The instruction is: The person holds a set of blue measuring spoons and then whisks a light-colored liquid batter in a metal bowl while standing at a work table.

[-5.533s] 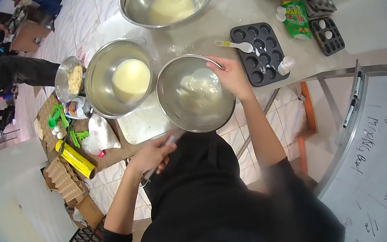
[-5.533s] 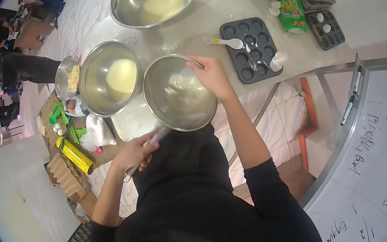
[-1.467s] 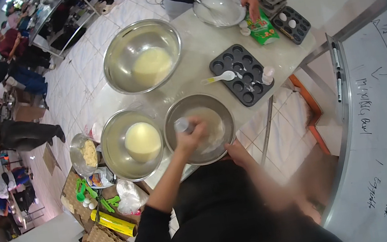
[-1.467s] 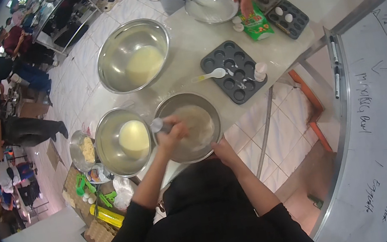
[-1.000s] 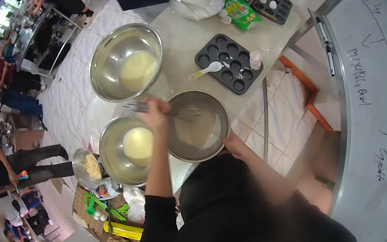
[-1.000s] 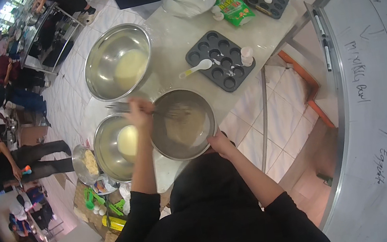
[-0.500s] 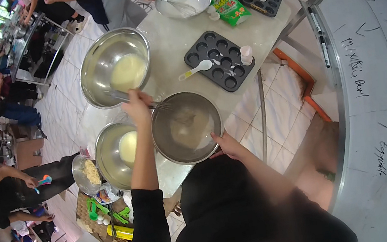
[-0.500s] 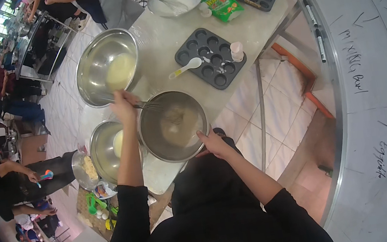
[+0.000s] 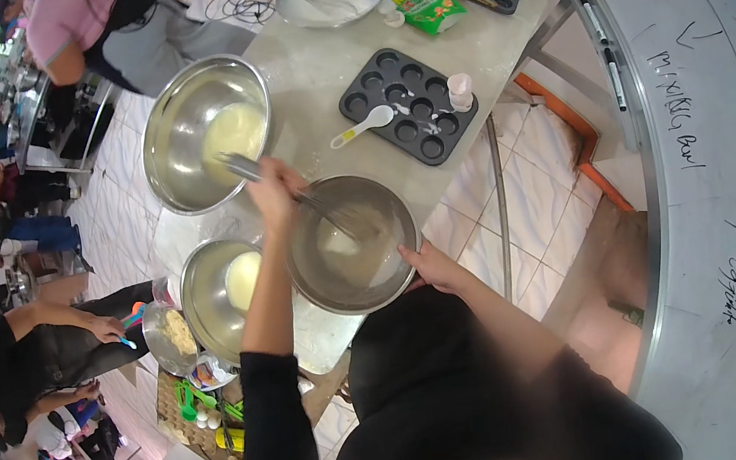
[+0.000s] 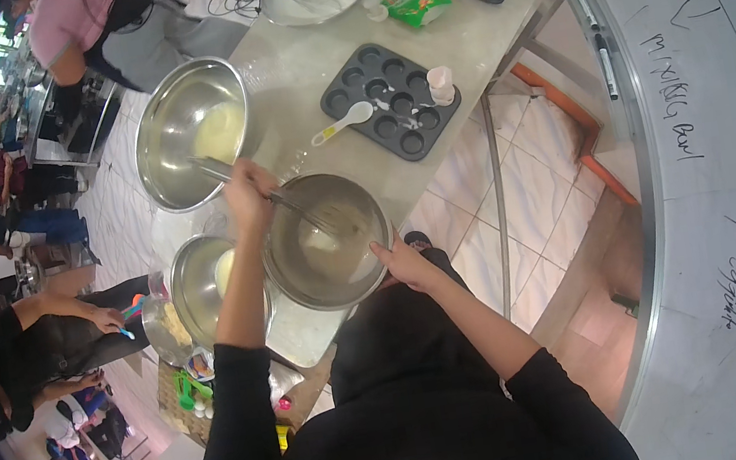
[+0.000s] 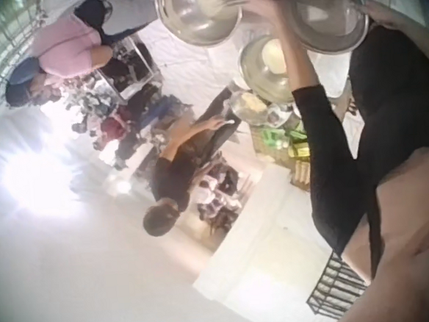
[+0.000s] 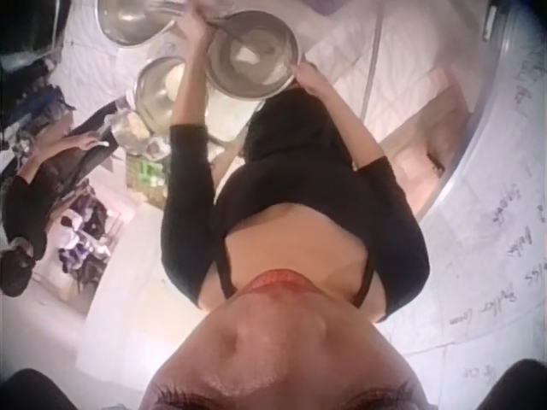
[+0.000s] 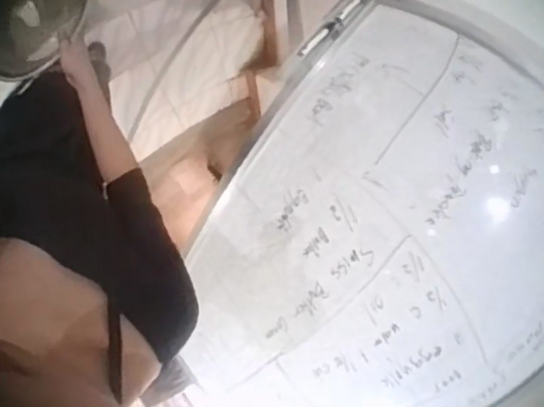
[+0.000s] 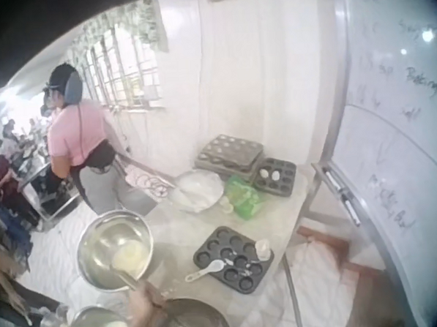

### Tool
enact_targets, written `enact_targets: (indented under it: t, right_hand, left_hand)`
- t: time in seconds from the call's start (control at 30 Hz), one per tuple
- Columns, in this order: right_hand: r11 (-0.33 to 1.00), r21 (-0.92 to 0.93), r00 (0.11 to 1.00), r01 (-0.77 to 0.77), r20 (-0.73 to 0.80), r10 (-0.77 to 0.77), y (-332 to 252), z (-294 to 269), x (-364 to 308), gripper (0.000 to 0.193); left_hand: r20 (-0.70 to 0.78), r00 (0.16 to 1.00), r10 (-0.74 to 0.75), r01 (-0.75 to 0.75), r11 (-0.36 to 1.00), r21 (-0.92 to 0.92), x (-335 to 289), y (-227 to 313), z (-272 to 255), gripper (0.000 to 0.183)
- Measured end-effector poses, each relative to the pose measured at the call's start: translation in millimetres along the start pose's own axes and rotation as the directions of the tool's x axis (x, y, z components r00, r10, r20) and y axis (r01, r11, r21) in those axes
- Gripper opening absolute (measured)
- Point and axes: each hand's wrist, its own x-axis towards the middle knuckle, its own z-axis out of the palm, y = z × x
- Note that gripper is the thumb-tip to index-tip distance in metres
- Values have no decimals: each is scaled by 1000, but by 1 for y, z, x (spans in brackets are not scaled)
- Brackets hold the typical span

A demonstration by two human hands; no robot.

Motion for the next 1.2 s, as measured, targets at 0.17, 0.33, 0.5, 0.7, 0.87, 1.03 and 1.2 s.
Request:
enact_targets:
  t: [0.17,0.33,0.5,0.7,0.87,1.03,1.2]
  right_hand:
    - [999,-1,999,33,41,-33,-4,6,-1,64]
    - [1000,-1,999,24,25,-24,-6,1,-5,65]
    - [996,-86,999,-38,-25,36,-11,-2,-11,68]
    - [989,-145,999,-24,-27,20,-14,1,-10,71]
    - [983,-183,1000,29,8,-28,-17,7,-18,72]
    - [985,-170,1000,16,-8,-17,-14,2,-14,72]
    - [978,-204,999,39,-23,-45,-21,4,-10,72]
  left_hand:
    - [26,1000,-9,4,984,180,9,-9,-10,20]
    - [116,986,-119,79,950,303,-2,-13,-5,19]
    - [348,922,-167,142,985,94,-41,-14,28,20]
    - [169,984,-53,49,998,30,-20,-21,10,23]
    - [36,999,8,-14,985,171,8,4,-11,20]
    - [255,946,-201,89,916,390,-29,-23,19,20]
    - [102,994,-27,-7,947,322,-20,-19,35,16]
